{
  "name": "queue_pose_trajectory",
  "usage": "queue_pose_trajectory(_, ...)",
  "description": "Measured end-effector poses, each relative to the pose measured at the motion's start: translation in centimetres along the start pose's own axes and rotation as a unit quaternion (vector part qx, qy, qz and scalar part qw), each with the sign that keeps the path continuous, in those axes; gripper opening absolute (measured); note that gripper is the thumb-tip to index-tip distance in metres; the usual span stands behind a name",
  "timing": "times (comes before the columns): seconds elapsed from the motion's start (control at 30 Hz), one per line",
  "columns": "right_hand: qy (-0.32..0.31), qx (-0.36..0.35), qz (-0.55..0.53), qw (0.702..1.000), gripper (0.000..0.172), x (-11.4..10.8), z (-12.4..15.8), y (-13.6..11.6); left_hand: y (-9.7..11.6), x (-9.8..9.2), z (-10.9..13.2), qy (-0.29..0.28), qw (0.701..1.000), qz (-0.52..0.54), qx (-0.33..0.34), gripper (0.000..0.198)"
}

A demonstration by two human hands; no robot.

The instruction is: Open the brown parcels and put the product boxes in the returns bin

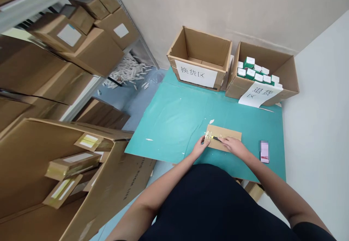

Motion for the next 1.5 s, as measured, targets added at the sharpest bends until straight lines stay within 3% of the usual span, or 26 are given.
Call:
queue_pose_trajectory(0.27, -0.02, -0.005, 0.023, 1.0, 0.062, -0.7, -0.4, -0.1, 0.2, -0.2, 0.1, 0.004, 1.0, -0.022, 0.005, 0.06)
queue_pose_trajectory(0.47, -0.032, -0.011, 0.03, 0.999, 0.06, -1.4, -0.7, -0.2, 0.0, -0.1, 0.1, 0.002, 1.0, -0.018, -0.001, 0.06)
queue_pose_trajectory(0.93, -0.147, 0.01, 0.183, 0.972, 0.057, -2.4, -1.4, -2.4, -0.6, -0.1, -0.4, 0.019, 1.0, -0.012, 0.0, 0.067)
queue_pose_trajectory(1.5, -0.141, 0.017, 0.174, 0.974, 0.058, -1.7, -0.6, 0.1, 0.9, 0.3, -0.3, 0.028, 0.997, -0.067, -0.017, 0.059)
Point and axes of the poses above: each hand's wrist, its own z-axis away from the middle knuckle, its own x-axis out of the palm, y = z × x, the point moved 8 cm from there along -z, towards the middle knuckle, and after that the axes turned 9 degrees about -y, right-handed, at the moved point
